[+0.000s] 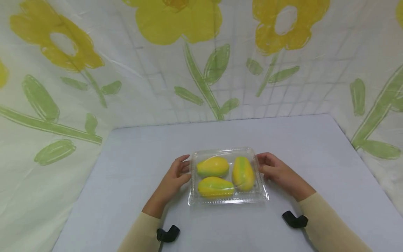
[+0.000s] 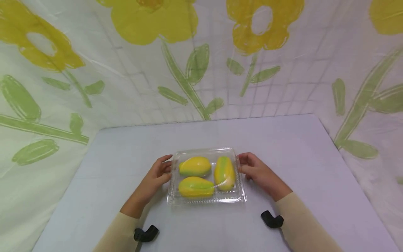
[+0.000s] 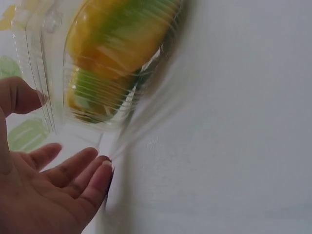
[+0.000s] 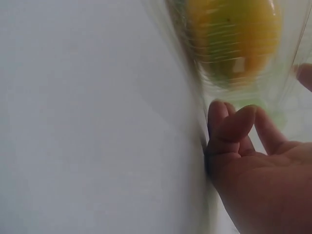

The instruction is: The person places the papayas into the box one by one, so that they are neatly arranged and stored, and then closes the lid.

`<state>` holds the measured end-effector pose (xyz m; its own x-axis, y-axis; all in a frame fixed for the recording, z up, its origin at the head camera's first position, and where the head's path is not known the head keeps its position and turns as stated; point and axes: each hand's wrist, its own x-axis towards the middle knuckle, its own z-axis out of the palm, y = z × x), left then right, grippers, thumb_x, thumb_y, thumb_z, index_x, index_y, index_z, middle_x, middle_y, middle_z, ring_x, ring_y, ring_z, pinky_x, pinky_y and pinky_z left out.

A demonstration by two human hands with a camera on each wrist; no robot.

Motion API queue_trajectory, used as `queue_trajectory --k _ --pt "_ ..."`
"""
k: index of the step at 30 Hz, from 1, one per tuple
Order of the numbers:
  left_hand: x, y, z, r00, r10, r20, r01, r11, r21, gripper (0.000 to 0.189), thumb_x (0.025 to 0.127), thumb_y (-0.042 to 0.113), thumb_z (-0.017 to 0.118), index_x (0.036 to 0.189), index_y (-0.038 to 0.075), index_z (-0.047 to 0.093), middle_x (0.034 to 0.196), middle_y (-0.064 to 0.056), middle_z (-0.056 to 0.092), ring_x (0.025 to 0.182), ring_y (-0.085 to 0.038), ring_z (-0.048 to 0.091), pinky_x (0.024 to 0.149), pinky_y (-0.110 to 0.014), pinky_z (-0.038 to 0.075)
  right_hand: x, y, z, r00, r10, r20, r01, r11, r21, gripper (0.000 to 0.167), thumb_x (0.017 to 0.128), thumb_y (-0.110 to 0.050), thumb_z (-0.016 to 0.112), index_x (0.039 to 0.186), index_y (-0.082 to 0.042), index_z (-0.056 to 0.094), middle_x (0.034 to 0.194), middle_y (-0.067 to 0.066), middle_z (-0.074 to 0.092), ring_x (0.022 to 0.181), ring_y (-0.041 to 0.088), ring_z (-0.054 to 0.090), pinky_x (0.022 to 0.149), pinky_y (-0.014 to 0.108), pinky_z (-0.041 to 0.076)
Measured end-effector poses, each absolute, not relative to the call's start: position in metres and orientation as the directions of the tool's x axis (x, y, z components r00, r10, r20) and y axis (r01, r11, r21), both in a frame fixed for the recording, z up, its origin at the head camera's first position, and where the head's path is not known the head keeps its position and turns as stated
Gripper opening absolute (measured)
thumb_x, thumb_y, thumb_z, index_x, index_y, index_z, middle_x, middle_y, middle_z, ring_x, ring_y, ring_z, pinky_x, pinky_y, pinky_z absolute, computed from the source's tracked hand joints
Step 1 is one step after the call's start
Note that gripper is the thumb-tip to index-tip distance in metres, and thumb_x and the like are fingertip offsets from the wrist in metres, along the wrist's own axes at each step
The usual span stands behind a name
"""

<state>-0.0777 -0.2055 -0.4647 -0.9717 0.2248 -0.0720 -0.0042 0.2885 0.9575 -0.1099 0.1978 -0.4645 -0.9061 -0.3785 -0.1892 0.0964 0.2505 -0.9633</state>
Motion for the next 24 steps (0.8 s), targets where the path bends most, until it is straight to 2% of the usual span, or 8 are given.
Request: queue_trajectory --k 4,9,14,24 --pt "-0.074 -0.200 -0.461 -0.980 0.172 -0.101 -0.042 0.318 0.947 0.063 0.102 0.020 0.067 0.161 0.012 0.045 0.150 -0.012 0.059 0.134 -0.034 0.060 0.110 -0.061 0.049 -0.101 0.201 -0.461 -0.895 -0.391 -0.213 0.110 0.269 -0.957 0.055 0.098 -0.014 0.062 0.148 0.004 0.049 0.143 0.020 0.056 0.116 0.033 0.054 0.087 0.038 0.052" --pt "-0.068 -0.194 -0.458 -0.984 0.104 -0.142 -0.098 0.344 0.934 0.055 0.102 0.018 0.063 0.154 0.010 0.051 0.139 -0.011 0.062 0.122 -0.030 0.066 0.092 -0.047 0.060 -0.088 0.202 -0.459 -0.882 -0.399 -0.250 0.140 0.284 -0.949 0.057 0.095 -0.015 0.064 0.147 0.002 0.050 0.141 0.017 0.057 0.115 0.033 0.053 0.085 0.039 0.051" --pt "-0.061 -0.190 -0.453 -0.983 0.059 -0.172 -0.136 0.395 0.908 0.052 0.101 0.021 0.062 0.151 0.010 0.054 0.130 -0.010 0.065 0.105 -0.026 0.067 0.079 -0.039 0.057 -0.077 0.203 -0.457 -0.870 -0.408 -0.277 0.167 0.283 -0.944 0.053 0.095 -0.014 0.064 0.144 0.001 0.052 0.135 0.015 0.058 0.111 0.031 0.053 0.082 0.039 0.050" --pt "-0.045 -0.190 -0.450 -0.967 0.056 -0.248 -0.205 0.403 0.892 0.048 0.098 0.022 0.066 0.144 0.007 0.059 0.119 -0.008 0.067 0.097 -0.024 0.066 0.075 -0.039 0.055 -0.061 0.211 -0.454 -0.836 -0.475 -0.275 0.178 0.240 -0.954 0.045 0.097 -0.011 0.065 0.138 0.004 0.054 0.116 0.014 0.060 0.093 0.029 0.056 0.073 0.033 0.050"
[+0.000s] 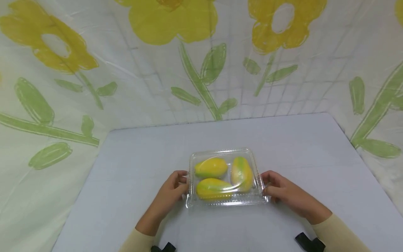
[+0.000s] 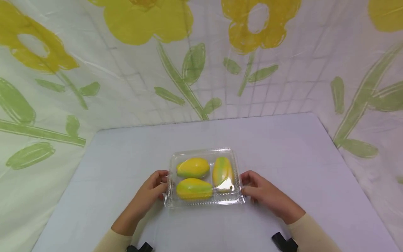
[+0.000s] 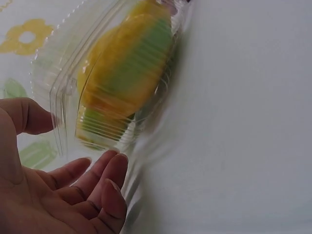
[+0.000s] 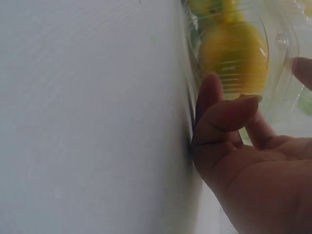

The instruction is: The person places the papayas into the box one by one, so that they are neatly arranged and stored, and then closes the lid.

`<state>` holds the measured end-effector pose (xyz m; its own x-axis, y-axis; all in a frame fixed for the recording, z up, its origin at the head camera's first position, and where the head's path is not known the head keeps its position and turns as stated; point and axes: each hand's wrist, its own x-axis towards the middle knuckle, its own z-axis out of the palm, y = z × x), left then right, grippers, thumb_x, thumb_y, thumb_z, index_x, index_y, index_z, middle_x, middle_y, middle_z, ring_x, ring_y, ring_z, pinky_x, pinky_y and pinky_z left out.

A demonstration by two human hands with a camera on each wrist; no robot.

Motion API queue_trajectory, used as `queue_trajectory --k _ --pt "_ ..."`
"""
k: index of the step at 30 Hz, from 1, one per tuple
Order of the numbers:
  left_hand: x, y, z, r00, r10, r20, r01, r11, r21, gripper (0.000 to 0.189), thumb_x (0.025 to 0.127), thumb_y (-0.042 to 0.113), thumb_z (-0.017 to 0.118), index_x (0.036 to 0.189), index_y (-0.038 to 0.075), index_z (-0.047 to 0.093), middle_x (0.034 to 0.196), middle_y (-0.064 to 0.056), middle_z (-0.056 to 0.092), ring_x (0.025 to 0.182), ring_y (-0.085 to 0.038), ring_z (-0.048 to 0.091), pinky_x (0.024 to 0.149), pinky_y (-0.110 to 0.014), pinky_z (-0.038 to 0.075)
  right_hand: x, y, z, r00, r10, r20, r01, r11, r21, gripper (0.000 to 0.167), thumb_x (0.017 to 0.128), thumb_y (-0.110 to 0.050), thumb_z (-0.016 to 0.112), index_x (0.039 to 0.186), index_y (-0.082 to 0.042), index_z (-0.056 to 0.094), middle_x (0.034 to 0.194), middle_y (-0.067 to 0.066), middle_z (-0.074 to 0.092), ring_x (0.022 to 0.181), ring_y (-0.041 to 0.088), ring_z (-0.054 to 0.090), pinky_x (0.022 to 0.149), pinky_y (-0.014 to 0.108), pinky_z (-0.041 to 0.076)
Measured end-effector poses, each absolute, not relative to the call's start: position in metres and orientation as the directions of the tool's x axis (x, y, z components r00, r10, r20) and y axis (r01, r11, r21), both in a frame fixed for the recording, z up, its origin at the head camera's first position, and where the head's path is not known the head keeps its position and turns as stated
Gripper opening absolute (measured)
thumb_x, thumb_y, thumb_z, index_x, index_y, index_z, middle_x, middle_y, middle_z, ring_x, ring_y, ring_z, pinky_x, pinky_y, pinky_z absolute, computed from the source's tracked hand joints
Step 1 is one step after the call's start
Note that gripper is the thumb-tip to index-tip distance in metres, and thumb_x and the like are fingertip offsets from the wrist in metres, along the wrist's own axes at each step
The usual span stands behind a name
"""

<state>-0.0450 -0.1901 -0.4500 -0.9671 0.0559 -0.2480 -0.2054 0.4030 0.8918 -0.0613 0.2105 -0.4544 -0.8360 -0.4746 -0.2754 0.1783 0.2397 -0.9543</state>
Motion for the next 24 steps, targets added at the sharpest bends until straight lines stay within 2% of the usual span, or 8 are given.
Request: queue_trajectory --k 5,11,14,19,24 --pt "-0.033 -0.190 -0.443 -0.952 0.075 -0.298 -0.250 0.372 0.894 0.038 0.096 0.018 0.066 0.131 0.004 0.064 0.103 -0.006 0.068 0.087 -0.022 0.063 0.066 -0.033 0.052 -0.057 0.215 -0.455 -0.804 -0.520 -0.289 0.187 0.240 -0.953 0.031 0.099 -0.012 0.065 0.126 0.002 0.059 0.105 0.013 0.063 0.090 0.027 0.058 0.071 0.032 0.050" --pt "-0.020 -0.191 -0.443 -0.919 0.139 -0.368 -0.310 0.322 0.895 0.014 0.099 0.015 0.062 0.101 0.003 0.069 0.081 -0.006 0.066 0.071 -0.021 0.058 0.054 -0.028 0.043 -0.054 0.218 -0.457 -0.738 -0.614 -0.281 0.192 0.208 -0.959 0.016 0.104 -0.012 0.059 0.108 0.003 0.065 0.099 0.015 0.071 0.091 0.028 0.069 0.071 0.032 0.053" --pt "-0.016 -0.191 -0.443 -0.902 0.198 -0.385 -0.315 0.309 0.897 0.020 0.101 0.017 0.061 0.092 0.002 0.071 0.078 -0.008 0.069 0.064 -0.018 0.056 0.051 -0.025 0.039 -0.053 0.218 -0.458 -0.723 -0.644 -0.250 0.180 0.174 -0.968 0.019 0.107 -0.010 0.056 0.104 0.005 0.067 0.096 0.015 0.071 0.087 0.026 0.069 0.071 0.032 0.054" --pt "-0.013 -0.188 -0.444 -0.880 0.289 -0.378 -0.325 0.216 0.921 0.030 0.104 0.016 0.059 0.092 -0.008 0.070 0.077 -0.011 0.070 0.057 -0.015 0.053 0.050 -0.023 0.037 -0.051 0.218 -0.460 -0.731 -0.646 -0.218 0.174 0.132 -0.976 0.019 0.107 -0.007 0.056 0.100 0.007 0.066 0.092 0.012 0.071 0.081 0.022 0.064 0.070 0.032 0.055" --pt "-0.011 -0.187 -0.445 -0.879 0.280 -0.387 -0.364 0.130 0.922 0.029 0.097 0.014 0.061 0.090 -0.014 0.065 0.072 -0.008 0.066 0.054 -0.013 0.048 0.047 -0.023 0.035 -0.049 0.216 -0.462 -0.737 -0.644 -0.207 0.191 0.095 -0.977 0.020 0.106 -0.006 0.056 0.099 0.011 0.063 0.089 0.010 0.069 0.079 0.020 0.062 0.070 0.032 0.054"
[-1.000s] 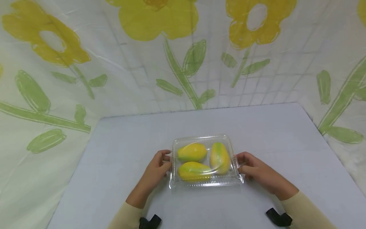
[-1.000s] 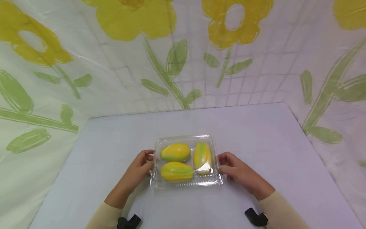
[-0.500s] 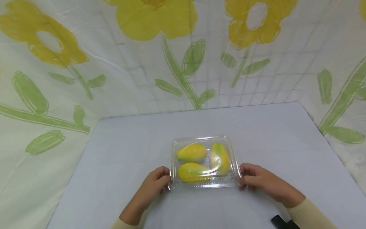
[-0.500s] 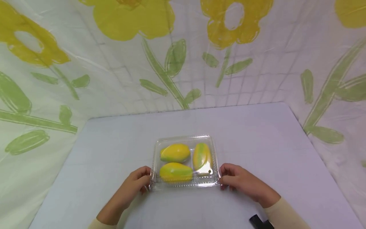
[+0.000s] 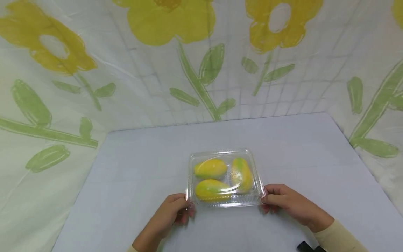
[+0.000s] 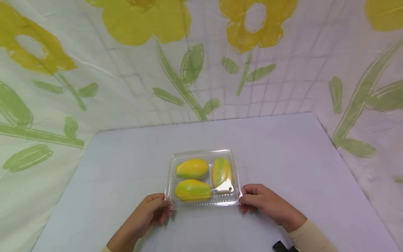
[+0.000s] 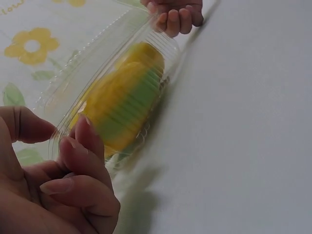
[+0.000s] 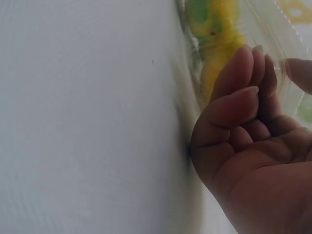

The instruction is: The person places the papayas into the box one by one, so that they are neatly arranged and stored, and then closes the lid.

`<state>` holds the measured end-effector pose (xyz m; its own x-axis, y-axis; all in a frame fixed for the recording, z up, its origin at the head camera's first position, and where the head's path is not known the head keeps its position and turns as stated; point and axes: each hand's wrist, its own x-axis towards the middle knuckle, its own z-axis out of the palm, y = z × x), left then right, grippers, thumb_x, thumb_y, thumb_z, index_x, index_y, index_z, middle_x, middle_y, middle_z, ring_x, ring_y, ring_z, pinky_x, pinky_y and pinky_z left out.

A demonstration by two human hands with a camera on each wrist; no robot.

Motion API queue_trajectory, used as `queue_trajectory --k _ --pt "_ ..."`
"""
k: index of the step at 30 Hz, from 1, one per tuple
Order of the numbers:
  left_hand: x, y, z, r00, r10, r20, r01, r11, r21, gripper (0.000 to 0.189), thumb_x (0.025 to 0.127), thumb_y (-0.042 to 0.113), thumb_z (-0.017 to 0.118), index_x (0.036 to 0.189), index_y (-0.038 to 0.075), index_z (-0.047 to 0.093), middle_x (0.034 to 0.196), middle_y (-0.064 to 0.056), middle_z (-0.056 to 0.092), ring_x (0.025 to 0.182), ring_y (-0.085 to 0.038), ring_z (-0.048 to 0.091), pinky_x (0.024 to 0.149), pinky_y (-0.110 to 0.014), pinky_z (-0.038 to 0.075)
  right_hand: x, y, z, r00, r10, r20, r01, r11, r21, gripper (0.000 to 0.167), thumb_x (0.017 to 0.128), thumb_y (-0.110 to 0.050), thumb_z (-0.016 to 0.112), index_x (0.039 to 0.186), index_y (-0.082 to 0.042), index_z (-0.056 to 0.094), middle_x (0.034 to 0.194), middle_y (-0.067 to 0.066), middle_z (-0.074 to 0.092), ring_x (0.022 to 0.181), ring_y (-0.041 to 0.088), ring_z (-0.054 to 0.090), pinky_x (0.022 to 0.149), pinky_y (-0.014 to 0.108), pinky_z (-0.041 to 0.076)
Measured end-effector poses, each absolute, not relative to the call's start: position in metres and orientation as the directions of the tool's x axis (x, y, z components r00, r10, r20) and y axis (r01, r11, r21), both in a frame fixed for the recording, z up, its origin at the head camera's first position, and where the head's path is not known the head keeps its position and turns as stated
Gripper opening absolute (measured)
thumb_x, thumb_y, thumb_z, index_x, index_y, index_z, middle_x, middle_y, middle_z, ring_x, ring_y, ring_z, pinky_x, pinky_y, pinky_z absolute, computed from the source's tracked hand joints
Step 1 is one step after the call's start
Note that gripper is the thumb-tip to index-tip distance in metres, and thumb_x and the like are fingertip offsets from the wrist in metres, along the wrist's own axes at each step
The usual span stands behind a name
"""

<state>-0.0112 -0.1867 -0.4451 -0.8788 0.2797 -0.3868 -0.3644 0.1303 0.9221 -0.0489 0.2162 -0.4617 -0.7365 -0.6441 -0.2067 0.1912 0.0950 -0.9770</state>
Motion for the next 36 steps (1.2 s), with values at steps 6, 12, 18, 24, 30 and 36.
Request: queue_trajectory --k 6,12,18,24,30,36 --pt "-0.012 -0.186 -0.446 -0.888 0.257 -0.381 -0.370 0.092 0.924 0.019 0.095 0.012 0.062 0.080 0.000 0.062 0.065 -0.003 0.057 0.052 -0.010 0.045 0.045 -0.022 0.033 -0.046 0.215 -0.463 -0.739 -0.644 -0.198 0.196 0.075 -0.978 0.021 0.106 -0.005 0.057 0.099 0.014 0.062 0.088 0.008 0.068 0.078 0.017 0.061 0.068 0.030 0.053" --pt "-0.012 -0.187 -0.447 -0.877 0.272 -0.397 -0.394 0.069 0.917 0.021 0.097 0.013 0.063 0.078 0.007 0.057 0.061 0.000 0.051 0.050 -0.009 0.042 0.045 -0.021 0.032 -0.045 0.215 -0.464 -0.743 -0.645 -0.181 0.181 0.067 -0.981 0.021 0.105 -0.005 0.058 0.096 0.013 0.063 0.088 0.007 0.068 0.077 0.017 0.061 0.069 0.030 0.053" --pt "-0.012 -0.185 -0.448 -0.880 0.261 -0.397 -0.395 0.061 0.917 0.023 0.097 0.013 0.063 0.076 0.008 0.056 0.061 0.000 0.050 0.050 -0.009 0.042 0.044 -0.021 0.032 -0.047 0.214 -0.463 -0.752 -0.637 -0.170 0.169 0.062 -0.984 0.022 0.106 -0.005 0.058 0.095 0.014 0.061 0.087 0.007 0.068 0.077 0.018 0.062 0.069 0.030 0.054" --pt "-0.013 -0.183 -0.450 -0.872 0.260 -0.414 -0.417 0.044 0.908 0.019 0.096 0.013 0.064 0.078 0.007 0.060 0.062 0.001 0.051 0.050 -0.009 0.042 0.044 -0.021 0.032 -0.048 0.215 -0.466 -0.757 -0.630 -0.172 0.182 0.049 -0.982 0.023 0.105 -0.003 0.056 0.095 0.017 0.058 0.087 0.007 0.069 0.078 0.018 0.063 0.070 0.030 0.054" --pt "-0.014 -0.181 -0.451 -0.874 0.266 -0.405 -0.414 0.024 0.910 0.018 0.095 0.012 0.064 0.078 0.007 0.060 0.062 0.000 0.052 0.050 -0.008 0.044 0.043 -0.020 0.032 -0.050 0.216 -0.467 -0.754 -0.626 -0.200 0.206 0.063 -0.976 0.024 0.103 -0.004 0.055 0.096 0.018 0.058 0.086 0.008 0.070 0.077 0.018 0.060 0.070 0.031 0.053" --pt "-0.016 -0.185 -0.448 -0.870 0.302 -0.389 -0.386 0.072 0.920 0.021 0.099 0.012 0.065 0.085 -0.002 0.060 0.067 -0.003 0.056 0.056 -0.011 0.048 0.049 -0.022 0.037 -0.051 0.226 -0.463 -0.758 -0.598 -0.261 0.229 0.130 -0.965 0.018 0.107 -0.010 0.061 0.103 0.008 0.063 0.094 0.016 0.070 0.084 0.023 0.064 0.073 0.032 0.056"
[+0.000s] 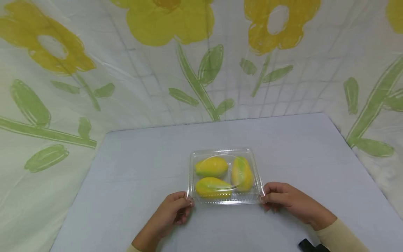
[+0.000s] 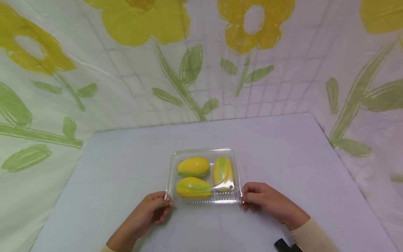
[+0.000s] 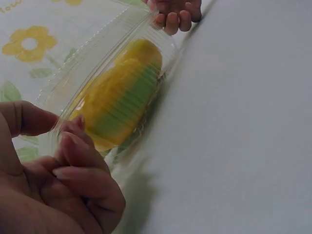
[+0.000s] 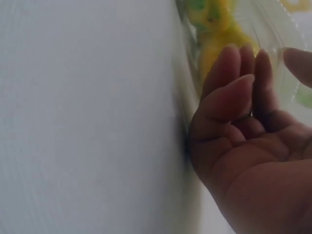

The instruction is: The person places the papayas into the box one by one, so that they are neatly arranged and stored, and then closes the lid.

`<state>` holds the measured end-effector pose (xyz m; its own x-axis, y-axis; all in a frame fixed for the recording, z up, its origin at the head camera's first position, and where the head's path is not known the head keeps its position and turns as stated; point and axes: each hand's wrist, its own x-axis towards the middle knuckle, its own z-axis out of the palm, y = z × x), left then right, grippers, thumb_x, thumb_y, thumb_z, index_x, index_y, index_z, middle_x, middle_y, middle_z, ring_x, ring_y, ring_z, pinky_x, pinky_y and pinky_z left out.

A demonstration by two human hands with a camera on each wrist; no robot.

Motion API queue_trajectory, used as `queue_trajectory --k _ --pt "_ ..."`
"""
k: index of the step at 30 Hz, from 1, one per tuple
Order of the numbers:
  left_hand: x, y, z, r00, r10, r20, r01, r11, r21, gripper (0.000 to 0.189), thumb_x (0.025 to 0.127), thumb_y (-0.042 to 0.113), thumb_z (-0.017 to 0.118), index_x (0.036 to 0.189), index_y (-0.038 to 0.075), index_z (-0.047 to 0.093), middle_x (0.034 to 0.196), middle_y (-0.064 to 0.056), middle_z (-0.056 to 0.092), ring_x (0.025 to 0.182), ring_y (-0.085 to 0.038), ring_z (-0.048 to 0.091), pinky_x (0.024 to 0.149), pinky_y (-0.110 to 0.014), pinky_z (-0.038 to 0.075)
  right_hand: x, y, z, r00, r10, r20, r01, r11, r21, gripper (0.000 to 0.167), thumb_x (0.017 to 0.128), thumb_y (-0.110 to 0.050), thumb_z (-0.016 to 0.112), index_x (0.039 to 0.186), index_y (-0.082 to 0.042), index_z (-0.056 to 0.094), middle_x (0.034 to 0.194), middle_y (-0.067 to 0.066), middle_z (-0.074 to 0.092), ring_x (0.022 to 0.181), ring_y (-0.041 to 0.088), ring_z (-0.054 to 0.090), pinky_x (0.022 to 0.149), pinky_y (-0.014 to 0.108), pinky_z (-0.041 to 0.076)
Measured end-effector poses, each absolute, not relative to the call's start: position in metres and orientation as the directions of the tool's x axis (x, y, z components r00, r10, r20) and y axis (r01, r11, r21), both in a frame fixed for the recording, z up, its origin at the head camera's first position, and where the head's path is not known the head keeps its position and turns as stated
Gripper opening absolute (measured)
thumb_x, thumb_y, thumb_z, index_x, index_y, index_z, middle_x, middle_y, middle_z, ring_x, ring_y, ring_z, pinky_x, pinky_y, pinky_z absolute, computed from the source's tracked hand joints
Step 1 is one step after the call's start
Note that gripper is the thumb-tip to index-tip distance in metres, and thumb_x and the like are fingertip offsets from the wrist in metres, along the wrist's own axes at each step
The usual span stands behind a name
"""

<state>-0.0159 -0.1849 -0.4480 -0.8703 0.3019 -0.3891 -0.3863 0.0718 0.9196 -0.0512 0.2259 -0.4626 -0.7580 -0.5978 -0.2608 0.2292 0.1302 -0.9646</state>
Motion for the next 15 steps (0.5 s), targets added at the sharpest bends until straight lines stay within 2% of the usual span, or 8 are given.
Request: queue_trajectory --k 3,5,10,15 --pt "-0.018 -0.189 -0.446 -0.872 0.310 -0.379 -0.346 0.157 0.925 0.028 0.102 0.016 0.067 0.092 -0.009 0.062 0.072 -0.005 0.060 0.062 -0.014 0.052 0.054 -0.024 0.042 -0.053 0.234 -0.458 -0.787 -0.558 -0.265 0.202 0.173 -0.964 0.019 0.109 -0.014 0.062 0.109 0.004 0.066 0.099 0.018 0.070 0.090 0.030 0.066 0.077 0.035 0.057" --pt "-0.021 -0.193 -0.444 -0.871 0.316 -0.376 -0.317 0.223 0.922 0.031 0.104 0.021 0.068 0.097 -0.009 0.066 0.076 -0.006 0.064 0.067 -0.016 0.056 0.059 -0.025 0.046 -0.056 0.240 -0.455 -0.810 -0.521 -0.269 0.181 0.213 -0.960 0.021 0.110 -0.017 0.062 0.111 0.003 0.067 0.101 0.019 0.069 0.093 0.031 0.066 0.078 0.036 0.057" --pt "-0.029 -0.208 -0.443 -0.892 0.290 -0.347 -0.236 0.357 0.904 0.031 0.110 0.029 0.065 0.102 0.000 0.074 0.087 -0.009 0.071 0.075 -0.022 0.062 0.064 -0.028 0.050 -0.066 0.247 -0.445 -0.870 -0.407 -0.279 0.122 0.370 -0.921 0.023 0.110 -0.023 0.065 0.113 -0.001 0.068 0.101 0.014 0.067 0.093 0.030 0.064 0.075 0.035 0.054" --pt "-0.046 -0.215 -0.444 -0.956 0.135 -0.260 -0.163 0.490 0.856 0.031 0.111 0.035 0.064 0.100 0.008 0.075 0.089 -0.004 0.071 0.081 -0.023 0.065 0.068 -0.033 0.053 -0.084 0.245 -0.440 -0.940 -0.286 -0.185 -0.021 0.591 -0.807 0.022 0.110 -0.028 0.067 0.115 -0.007 0.070 0.107 0.005 0.070 0.099 0.026 0.063 0.078 0.040 0.055"
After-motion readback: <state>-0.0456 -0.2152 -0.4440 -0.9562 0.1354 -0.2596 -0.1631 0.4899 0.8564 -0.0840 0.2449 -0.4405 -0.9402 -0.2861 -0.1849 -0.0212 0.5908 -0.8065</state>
